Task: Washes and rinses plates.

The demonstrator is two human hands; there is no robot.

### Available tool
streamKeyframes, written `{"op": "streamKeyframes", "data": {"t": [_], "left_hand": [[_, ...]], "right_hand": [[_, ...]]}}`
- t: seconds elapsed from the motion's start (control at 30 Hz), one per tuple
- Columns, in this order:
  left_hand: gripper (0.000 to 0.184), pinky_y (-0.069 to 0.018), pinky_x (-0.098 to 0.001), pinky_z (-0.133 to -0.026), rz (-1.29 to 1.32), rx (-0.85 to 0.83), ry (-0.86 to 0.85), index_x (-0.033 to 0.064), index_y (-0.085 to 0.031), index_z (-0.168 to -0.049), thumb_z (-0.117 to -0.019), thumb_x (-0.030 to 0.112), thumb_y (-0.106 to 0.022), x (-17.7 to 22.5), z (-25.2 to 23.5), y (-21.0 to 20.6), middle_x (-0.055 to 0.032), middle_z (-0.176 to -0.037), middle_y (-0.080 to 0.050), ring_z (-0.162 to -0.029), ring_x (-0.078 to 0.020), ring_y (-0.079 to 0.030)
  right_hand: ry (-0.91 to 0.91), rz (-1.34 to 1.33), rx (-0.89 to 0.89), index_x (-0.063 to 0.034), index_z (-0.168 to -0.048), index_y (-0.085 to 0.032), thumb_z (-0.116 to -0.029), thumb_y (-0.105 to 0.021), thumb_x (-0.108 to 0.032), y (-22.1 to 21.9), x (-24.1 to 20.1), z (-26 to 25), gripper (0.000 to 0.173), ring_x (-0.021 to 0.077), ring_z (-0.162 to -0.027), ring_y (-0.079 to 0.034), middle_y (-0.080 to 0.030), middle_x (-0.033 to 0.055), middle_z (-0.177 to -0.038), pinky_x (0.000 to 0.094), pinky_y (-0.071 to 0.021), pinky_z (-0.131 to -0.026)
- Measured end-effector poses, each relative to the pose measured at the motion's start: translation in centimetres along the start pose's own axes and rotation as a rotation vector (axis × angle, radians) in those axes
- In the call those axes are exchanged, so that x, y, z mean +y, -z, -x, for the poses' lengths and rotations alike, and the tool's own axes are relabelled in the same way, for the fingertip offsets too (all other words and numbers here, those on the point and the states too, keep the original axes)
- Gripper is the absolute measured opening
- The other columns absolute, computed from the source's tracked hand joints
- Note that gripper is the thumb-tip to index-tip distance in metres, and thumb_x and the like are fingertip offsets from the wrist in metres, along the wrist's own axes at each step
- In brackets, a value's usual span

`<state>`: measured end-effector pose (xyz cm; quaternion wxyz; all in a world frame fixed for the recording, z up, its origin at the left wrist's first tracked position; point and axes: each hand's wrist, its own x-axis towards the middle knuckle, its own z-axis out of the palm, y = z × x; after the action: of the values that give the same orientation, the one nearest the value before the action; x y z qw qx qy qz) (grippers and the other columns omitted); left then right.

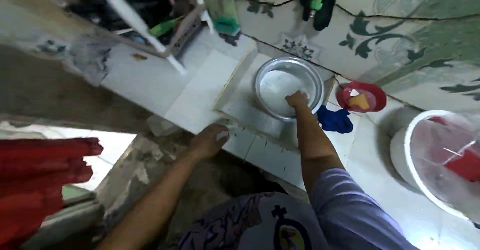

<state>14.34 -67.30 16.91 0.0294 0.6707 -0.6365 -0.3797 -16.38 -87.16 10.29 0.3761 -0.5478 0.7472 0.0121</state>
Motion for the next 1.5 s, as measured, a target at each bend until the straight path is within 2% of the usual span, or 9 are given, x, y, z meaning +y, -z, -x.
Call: {"op": "streamKeyframes", "data": {"t": [0.13, 0.33, 0.6, 0.8, 0.9, 1.1, 1.23, 1.3, 1.5], "left_hand": [[0.038, -0.0454, -0.0541, -0.11, -0.067, -0.074, -0.149, 0.0058, -0.063, -0.134, -0.1035, 0.028, -0.062, 5.9, -7.7, 1.8, -0.0183, -0.142, -0.057, -0.132, -0.0347, -0.055], [0.04, -0.0521, -0.0507, -0.103, -0.038, 0.0, -0.162, 0.0, -0.058, -0.138, -0.1026, 0.018, -0.064, 8.7, -15.4, 3.0, -0.0226, -0.139, -0.056, -0.125, -0.0347, -0.059], [0.074, -0.05, -0.0602, -0.102, 0.08, -0.187, 0.176, 0.0083, -0.027, -0.16, -0.1026, 0.037, -0.064, 13.9, -21.7, 2.3, -0.0236, -0.148, -0.053, -0.122, -0.0404, -0.062], [0.085, -0.036, -0.0663, -0.113, -0.157, -0.079, 0.059, 0.0048, -0.033, -0.159, -0.0941, 0.041, -0.074, 14.5, -23.2, 1.5, -0.0274, -0.161, -0.032, -0.143, -0.0506, -0.037], [0.078, -0.0458, -0.0662, -0.103, -0.1, 0.028, 0.092, 0.0051, -0.036, -0.156, -0.0945, 0.034, -0.075, 13.4, -22.7, 3.2, -0.0285, -0.154, -0.04, -0.133, -0.0493, -0.049], [0.055, -0.0613, -0.0408, -0.085, 0.608, -0.103, 0.303, 0.0088, -0.033, -0.155, -0.1069, 0.021, -0.056, 12.5, -20.6, 2.8, -0.0205, -0.133, -0.06, -0.104, -0.025, -0.07], [0.05, -0.0528, -0.0495, -0.102, 0.392, -0.082, 0.231, 0.0073, -0.037, -0.155, -0.1085, 0.017, -0.051, 13.5, -21.1, 3.3, -0.022, -0.141, -0.057, -0.122, -0.0289, -0.063], [0.05, -0.0502, -0.0536, -0.104, 0.3, -0.05, 0.183, 0.0088, -0.038, -0.156, -0.1084, 0.019, -0.051, 13.6, -20.7, 4.2, -0.0222, -0.141, -0.057, -0.125, -0.0312, -0.061], [0.05, -0.0537, -0.0396, -0.097, 0.39, 0.094, 0.188, 0.0104, -0.039, -0.154, -0.1062, 0.012, -0.052, 14.0, -17.8, 7.2, -0.0169, -0.137, -0.059, -0.115, -0.0179, -0.064]], "right_hand": [[0.021, 0.239, -0.228, 0.0058, -0.137, -0.059, -0.1106, -0.041, -0.03, 0.7, -0.7, -4.5, 0.048, 0.0452, -0.145, -0.04, -0.05, 0.0276, -0.15, 0.0654, -0.0299, -0.117], [0.063, 0.149, -0.25, 0.0052, -0.139, -0.058, -0.111, -0.041, -0.031, 0.5, -0.6, -7.3, 0.049, 0.0444, -0.145, -0.041, -0.05, 0.0264, -0.151, 0.0652, -0.0303, -0.117], [0.086, 0.12, -0.377, 0.0041, -0.139, -0.059, -0.1103, -0.043, -0.029, 2.2, -0.6, -9.2, 0.046, 0.0405, -0.146, -0.041, -0.051, 0.024, -0.152, 0.0608, -0.0299, -0.119], [-0.018, 0.153, -0.403, -0.0012, -0.129, -0.068, -0.1043, -0.055, -0.036, 2.9, -1.0, -7.9, 0.045, 0.0434, -0.135, -0.052, -0.06, 0.0234, -0.141, 0.069, -0.036, -0.111], [-0.037, 0.051, -0.4, 0.0, -0.127, -0.067, -0.1017, -0.06, -0.037, 3.3, -0.9, -7.1, 0.045, 0.04, -0.13, -0.058, -0.062, 0.0227, -0.137, 0.0652, -0.0441, -0.105], [0.164, -0.227, -0.42, 0.0024, -0.132, -0.065, -0.1004, -0.064, -0.042, -1.8, 0.7, -8.2, 0.054, 0.0436, -0.132, -0.055, -0.062, 0.0265, -0.137, 0.0673, -0.0388, -0.111], [0.323, -0.222, -0.368, -0.0048, -0.149, -0.052, -0.1034, -0.061, -0.037, 0.2, 1.4, -6.4, 0.056, 0.0394, -0.136, -0.053, -0.058, 0.0231, -0.144, 0.0621, -0.0396, -0.114], [0.309, -0.293, -0.137, -0.0074, -0.138, -0.064, -0.1031, -0.062, -0.026, 5.4, 3.1, -3.9, 0.039, 0.0347, -0.122, -0.064, -0.068, 0.0184, -0.13, 0.0597, -0.0483, -0.106], [-0.212, -0.088, 0.383, 0.0024, -0.124, -0.069, -0.1021, -0.058, -0.021, 15.7, 14.3, -4.0, 0.033, 0.0506, -0.126, -0.057, -0.062, 0.0311, -0.13, 0.0709, -0.0441, -0.102]]}}
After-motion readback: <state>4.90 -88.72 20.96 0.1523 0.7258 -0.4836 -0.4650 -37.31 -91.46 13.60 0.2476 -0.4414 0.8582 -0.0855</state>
